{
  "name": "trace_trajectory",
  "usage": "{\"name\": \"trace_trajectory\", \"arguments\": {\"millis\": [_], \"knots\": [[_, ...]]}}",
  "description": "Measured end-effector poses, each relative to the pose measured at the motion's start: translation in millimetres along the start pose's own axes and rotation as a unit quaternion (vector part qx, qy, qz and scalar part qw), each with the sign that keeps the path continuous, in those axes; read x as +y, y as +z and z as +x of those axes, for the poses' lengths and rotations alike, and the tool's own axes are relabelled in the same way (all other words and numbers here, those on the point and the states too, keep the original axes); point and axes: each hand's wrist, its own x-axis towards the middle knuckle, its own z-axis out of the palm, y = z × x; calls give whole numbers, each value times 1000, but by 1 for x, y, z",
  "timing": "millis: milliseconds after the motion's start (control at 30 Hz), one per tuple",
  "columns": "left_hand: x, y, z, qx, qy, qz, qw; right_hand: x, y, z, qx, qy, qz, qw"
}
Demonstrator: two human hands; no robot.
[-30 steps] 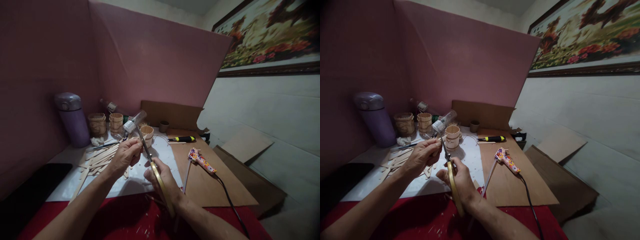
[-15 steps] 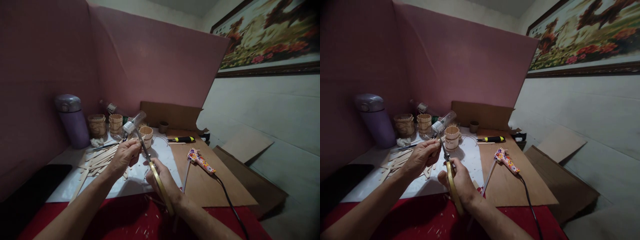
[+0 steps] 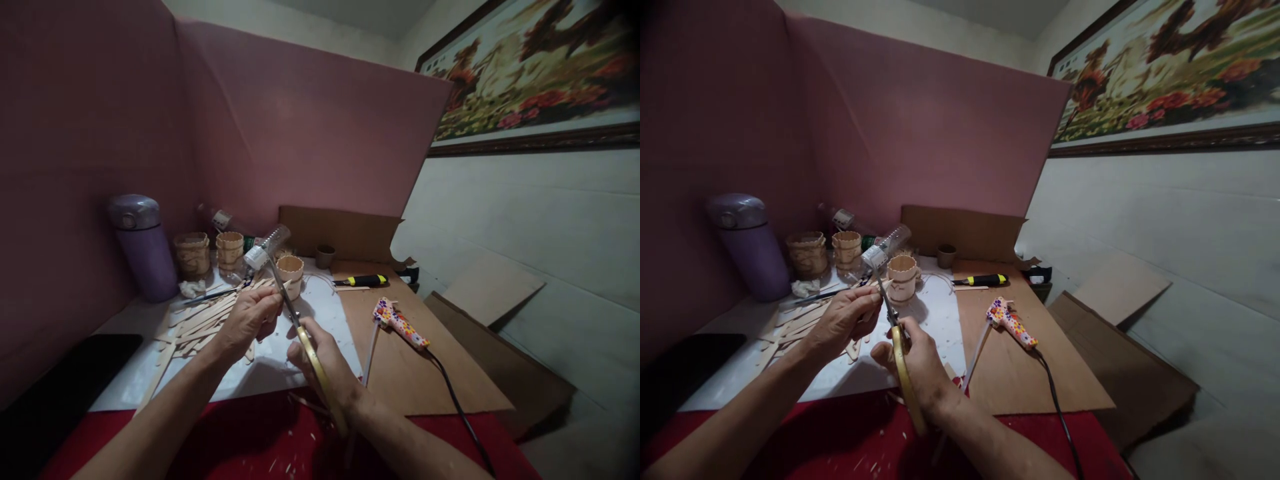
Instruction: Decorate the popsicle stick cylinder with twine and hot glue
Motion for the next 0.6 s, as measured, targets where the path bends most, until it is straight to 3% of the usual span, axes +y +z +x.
{"name": "trace_trajectory", "arguments": {"millis": [600], "knots": [[7,8,-2,29,16,-28,999,-5,4,1,20,32,23,999]]}}
